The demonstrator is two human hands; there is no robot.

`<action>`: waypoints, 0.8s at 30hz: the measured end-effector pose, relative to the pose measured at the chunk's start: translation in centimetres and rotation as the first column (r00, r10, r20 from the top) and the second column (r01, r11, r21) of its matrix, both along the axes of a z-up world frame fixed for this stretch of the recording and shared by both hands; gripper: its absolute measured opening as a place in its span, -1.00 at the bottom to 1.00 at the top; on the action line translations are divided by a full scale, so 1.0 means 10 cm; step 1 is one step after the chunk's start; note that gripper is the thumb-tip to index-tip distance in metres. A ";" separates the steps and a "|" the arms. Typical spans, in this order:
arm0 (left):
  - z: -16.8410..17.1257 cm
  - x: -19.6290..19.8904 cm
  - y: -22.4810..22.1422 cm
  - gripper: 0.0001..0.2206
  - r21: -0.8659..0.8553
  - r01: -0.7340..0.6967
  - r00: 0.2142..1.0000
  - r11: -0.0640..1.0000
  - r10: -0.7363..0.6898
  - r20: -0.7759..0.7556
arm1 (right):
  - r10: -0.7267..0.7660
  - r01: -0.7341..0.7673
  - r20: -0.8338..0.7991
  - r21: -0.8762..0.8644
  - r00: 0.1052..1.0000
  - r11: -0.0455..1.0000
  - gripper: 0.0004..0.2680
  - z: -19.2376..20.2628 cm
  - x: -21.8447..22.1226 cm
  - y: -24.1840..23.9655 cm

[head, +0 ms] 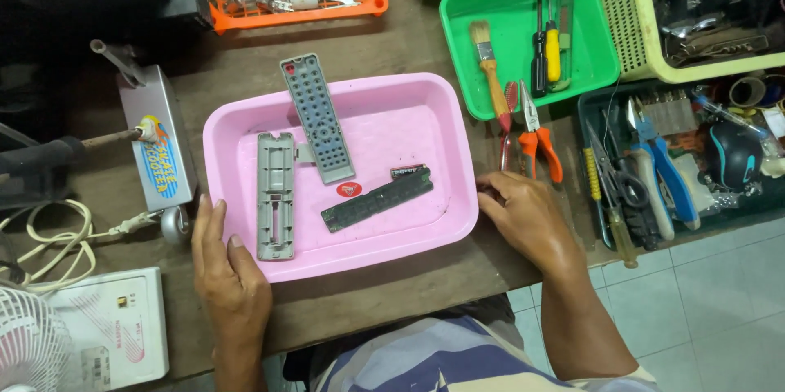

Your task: The person is using pliers to cut and snap sections of a circuit board, then uses a screwdriver to probe and clean the board at an electronics repair bench.

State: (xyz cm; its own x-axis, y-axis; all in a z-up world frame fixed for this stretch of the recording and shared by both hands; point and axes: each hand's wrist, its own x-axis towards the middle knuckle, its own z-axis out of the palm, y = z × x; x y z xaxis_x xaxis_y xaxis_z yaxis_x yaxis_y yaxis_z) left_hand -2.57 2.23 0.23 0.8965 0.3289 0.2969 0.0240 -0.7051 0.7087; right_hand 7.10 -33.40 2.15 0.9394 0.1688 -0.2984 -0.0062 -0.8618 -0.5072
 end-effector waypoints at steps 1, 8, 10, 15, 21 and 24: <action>0.00 0.00 0.00 -0.60 0.001 0.000 1.000 1.000 0.000 -0.001 | 0.000 0.000 -0.001 0.001 1.000 1.000 -0.79 -0.03 0.01 0.01; -0.03 -0.01 0.05 -0.60 -0.005 -0.022 0.999 1.000 0.022 -0.032 | -0.005 0.008 0.019 -0.146 1.000 0.989 -0.77 -0.11 0.06 0.03; -0.02 0.01 0.05 -0.60 -0.016 -0.018 0.999 1.000 0.018 -0.037 | -0.014 0.014 -0.002 -0.148 1.000 0.989 -0.75 -0.08 0.07 0.04; 0.00 0.00 0.06 -0.61 -0.007 -0.002 1.000 1.000 0.002 -0.022 | -0.023 0.038 0.074 -0.210 0.997 0.977 -0.80 -0.12 0.06 0.04; -0.02 0.00 0.06 -0.60 -0.002 -0.013 0.999 1.000 0.013 -0.050 | -0.210 0.211 0.024 -0.124 0.977 0.970 -0.78 0.10 0.02 0.09; -0.08 0.01 0.03 -0.60 -0.007 -0.013 1.000 1.000 0.013 -0.021 | -0.296 0.297 0.032 -0.139 0.955 0.945 -0.78 0.17 -0.03 0.06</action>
